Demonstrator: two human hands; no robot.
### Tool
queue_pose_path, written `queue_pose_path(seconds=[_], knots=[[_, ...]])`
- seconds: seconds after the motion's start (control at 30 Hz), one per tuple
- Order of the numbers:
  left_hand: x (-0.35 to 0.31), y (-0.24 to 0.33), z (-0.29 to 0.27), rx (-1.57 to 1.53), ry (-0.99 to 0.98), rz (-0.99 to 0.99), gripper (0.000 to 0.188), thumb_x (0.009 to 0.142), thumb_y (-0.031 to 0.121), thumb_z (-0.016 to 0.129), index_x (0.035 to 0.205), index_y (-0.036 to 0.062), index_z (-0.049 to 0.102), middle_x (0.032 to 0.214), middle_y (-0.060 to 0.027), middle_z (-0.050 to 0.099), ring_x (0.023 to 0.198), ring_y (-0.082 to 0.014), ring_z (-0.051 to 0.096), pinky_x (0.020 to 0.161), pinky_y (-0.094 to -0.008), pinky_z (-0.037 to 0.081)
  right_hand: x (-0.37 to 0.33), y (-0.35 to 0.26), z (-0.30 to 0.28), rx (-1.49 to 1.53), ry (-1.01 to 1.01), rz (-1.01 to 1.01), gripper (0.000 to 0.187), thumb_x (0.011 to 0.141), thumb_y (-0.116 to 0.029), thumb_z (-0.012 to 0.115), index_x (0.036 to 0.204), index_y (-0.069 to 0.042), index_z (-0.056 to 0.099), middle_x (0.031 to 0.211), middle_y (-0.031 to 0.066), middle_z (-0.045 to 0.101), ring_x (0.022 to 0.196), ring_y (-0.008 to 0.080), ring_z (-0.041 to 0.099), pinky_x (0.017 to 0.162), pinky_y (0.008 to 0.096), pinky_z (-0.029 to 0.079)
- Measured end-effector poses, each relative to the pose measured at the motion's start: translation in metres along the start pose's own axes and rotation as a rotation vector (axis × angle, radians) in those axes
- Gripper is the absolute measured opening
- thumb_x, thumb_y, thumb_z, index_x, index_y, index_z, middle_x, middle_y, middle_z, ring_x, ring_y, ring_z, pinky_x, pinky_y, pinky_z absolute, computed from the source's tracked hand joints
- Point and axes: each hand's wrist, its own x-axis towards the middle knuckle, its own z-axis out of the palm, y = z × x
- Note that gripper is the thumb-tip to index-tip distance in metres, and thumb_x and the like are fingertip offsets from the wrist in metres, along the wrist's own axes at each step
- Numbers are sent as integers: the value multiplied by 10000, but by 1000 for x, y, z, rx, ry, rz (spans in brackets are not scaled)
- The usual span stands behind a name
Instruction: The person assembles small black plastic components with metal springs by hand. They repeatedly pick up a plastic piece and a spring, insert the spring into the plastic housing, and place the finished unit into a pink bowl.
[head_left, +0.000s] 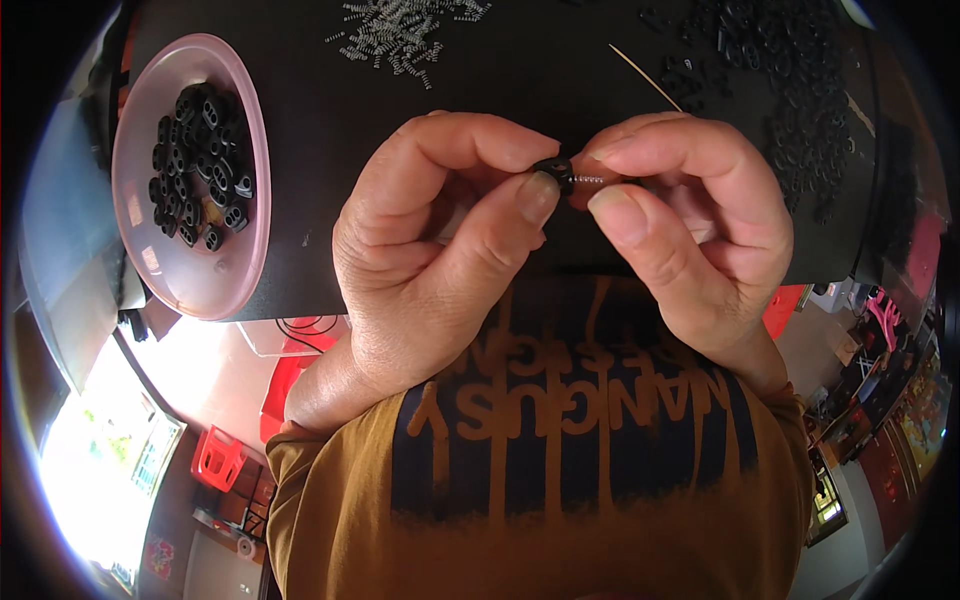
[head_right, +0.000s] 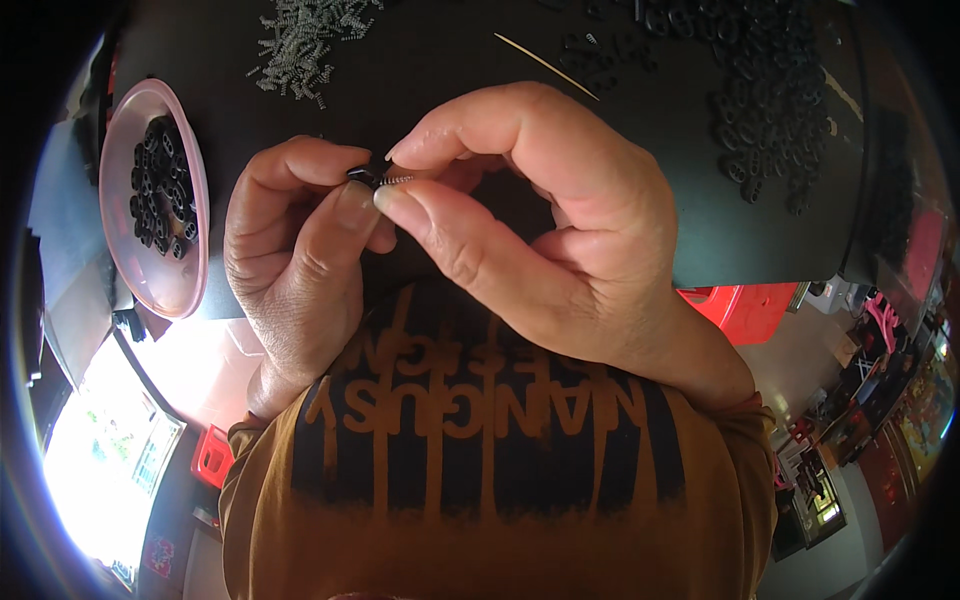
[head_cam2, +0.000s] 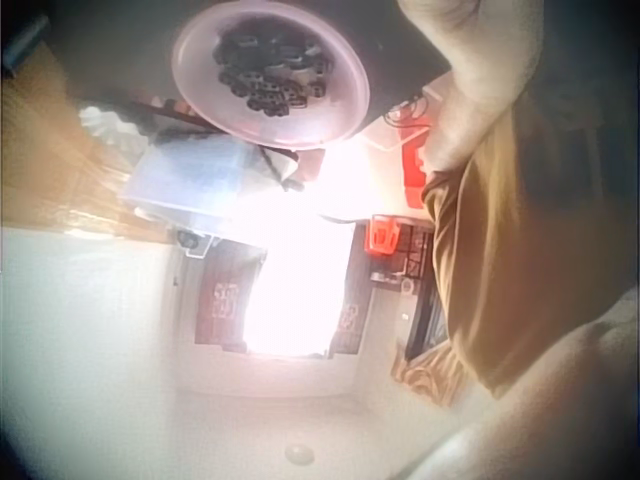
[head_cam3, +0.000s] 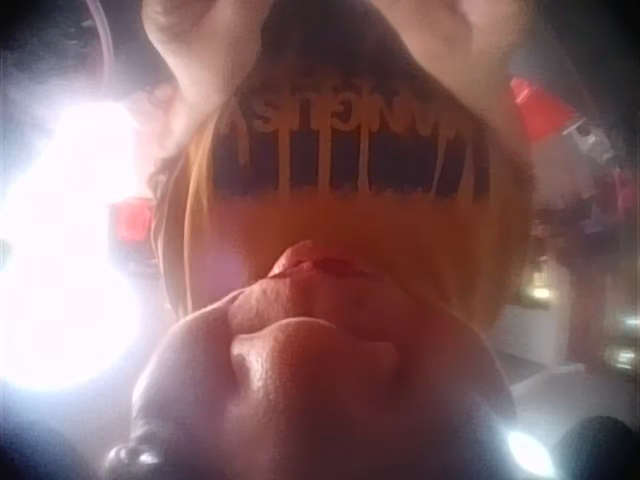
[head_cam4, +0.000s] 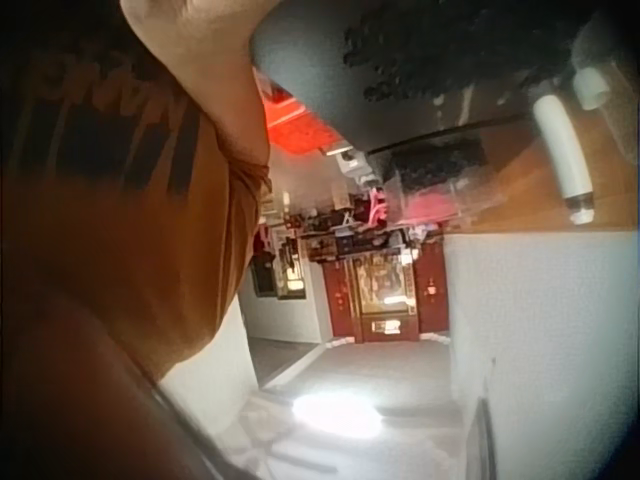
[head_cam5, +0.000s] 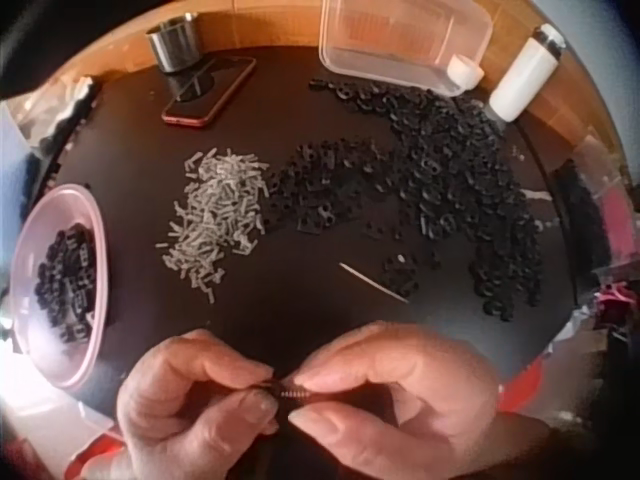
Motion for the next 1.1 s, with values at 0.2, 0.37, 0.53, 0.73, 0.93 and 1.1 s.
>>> queue_pose_path(seconds=[0.2, 0.37, 0.53, 0.73, 0.93, 1.1], knots=[[1, -1, 1, 13, -37, -8, 148, 803, 17, 563, 943, 11, 515, 825, -37, 547, 648, -73, 498, 611, -196, 424, -1, -4, 0, -18, -8, 84, 187, 792, 19, 576, 971, 38, 526, 903, 121, 559, 767, 121, 544, 672, 221, 441], [0, -5, 3, 59, -55, 73, 155, 808, -51, 522, 958, -11, 517, 789, -30, 516, 632, -48, 492, 570, -163, 409, -1, 1, -3, -158, 8, 8, 93, 778, 8, 596, 868, 20, 572, 781, 100, 579, 683, 137, 551, 606, 231, 435], [1, -7, 12, 106, 48, -31, 124, 799, -40, 538, 916, -3, 524, 771, -23, 510, 613, -55, 492, 562, -162, 409, -5, 9, 2, -138, 149, 1, 89, 752, -31, 619, 738, -32, 532, 650, 72, 554, 567, 207, 561, 471, 288, 429], [4, -10, 18, 86, -63, -57, 125, 812, -6, 537, 932, 12, 506, 821, -42, 503, 626, -84, 456, 590, -206, 395, -15, 3, -18, -240, 146, -38, 111, 737, -83, 643, 749, -44, 540, 666, 68, 549, 593, 223, 549, 514, 315, 429], [10, -13, 27, 82, -74, -54, 87, 817, 4, 529, 903, 12, 518, 794, -51, 493, 591, -101, 448, 553, -235, 362, -40, -12, -85, -984, 330, -211, 150, 671, 1, 673, 798, -14, 593, 719, 85, 579, 632, 221, 548, 565, 294, 420], [10, -15, 36, 110, -78, -62, 80, 815, 6, 533, 895, 16, 530, 787, -47, 495, 581, -102, 447, 547, -240, 359, -53, -1, -113, -1283, 423, -40, 164, 633, -59, 692, 766, -53, 596, 740, 41, 539, 673, 226, 510, 590, 324, 409]])
